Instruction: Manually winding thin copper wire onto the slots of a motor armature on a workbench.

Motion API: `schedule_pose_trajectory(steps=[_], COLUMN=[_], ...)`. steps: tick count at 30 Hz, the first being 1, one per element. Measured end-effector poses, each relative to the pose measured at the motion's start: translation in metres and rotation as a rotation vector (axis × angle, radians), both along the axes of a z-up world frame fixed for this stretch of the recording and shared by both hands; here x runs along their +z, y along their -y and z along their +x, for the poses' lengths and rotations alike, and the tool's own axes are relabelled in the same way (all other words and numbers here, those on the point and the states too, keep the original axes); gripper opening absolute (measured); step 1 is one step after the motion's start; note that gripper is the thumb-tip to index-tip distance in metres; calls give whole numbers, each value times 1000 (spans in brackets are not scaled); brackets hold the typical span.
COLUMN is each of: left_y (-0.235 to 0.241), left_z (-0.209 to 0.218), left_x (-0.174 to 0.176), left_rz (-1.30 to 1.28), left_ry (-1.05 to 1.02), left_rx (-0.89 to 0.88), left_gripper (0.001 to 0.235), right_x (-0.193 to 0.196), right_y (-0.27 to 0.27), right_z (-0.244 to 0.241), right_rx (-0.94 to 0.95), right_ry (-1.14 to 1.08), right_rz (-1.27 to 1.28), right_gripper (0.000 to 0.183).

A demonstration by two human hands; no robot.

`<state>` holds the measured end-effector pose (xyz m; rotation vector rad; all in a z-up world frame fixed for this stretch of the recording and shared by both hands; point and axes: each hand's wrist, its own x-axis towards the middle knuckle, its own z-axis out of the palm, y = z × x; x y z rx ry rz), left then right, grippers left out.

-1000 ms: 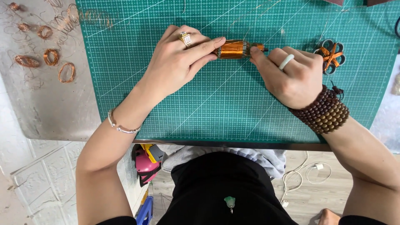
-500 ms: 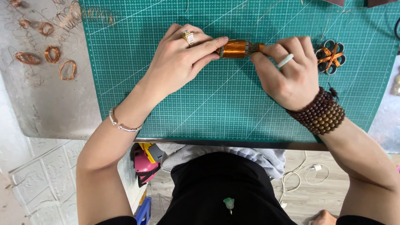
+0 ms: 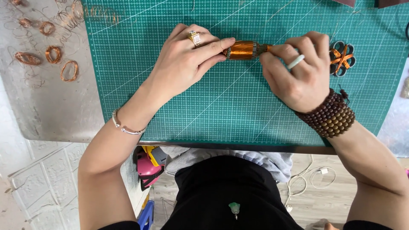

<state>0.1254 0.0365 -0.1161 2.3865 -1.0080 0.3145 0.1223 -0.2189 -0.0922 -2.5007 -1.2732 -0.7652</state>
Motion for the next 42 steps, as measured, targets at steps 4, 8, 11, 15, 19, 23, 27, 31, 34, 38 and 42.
schedule_pose_trajectory(steps=[4, 8, 11, 15, 19, 23, 27, 31, 34, 38, 42], left_y=[0, 2, 2, 4, 5, 7, 8, -4, -16, -34, -55], left_z=[0, -1, -1, -3, -5, -4, -5, -8, -11, -13, -16], left_x=[-1, 4, 8, 12, 11, 9, 15, 23, 31, 47, 59], left_rz=[-8, -36, -73, -87, -89, -86, -133, -222, -316, -580, -909], left_ry=[8, -22, -26, -11, -31, -2, -95, -232, -352, -610, -871], left_rx=[-7, 5, 11, -7, -12, -18, -6, 34, 66, 44, 19], left_gripper=[30, 27, 25, 13, 18, 10, 10, 13, 8, 15, 20], right_x=[1, 6, 5, 1, 2, 5, 11, 26, 34, 18, 31], right_y=[-2, 5, 5, 0, -4, -3, 11, 35, 40, 41, 29], right_z=[1, 1, 2, 0, -1, 1, 3, -1, -11, -27, -32], right_rx=[23, -4, -7, 44, 49, 47, -18, -125, -123, -27, 245], right_ry=[12, 35, 36, 40, 61, 100, 142, 270, 319, 325, 232], right_rz=[11, -48, -58, -21, -26, -49, -156, -280, -254, -157, -73], right_gripper=[9, 8, 9, 7, 8, 6, 22, 38, 15, 12, 7])
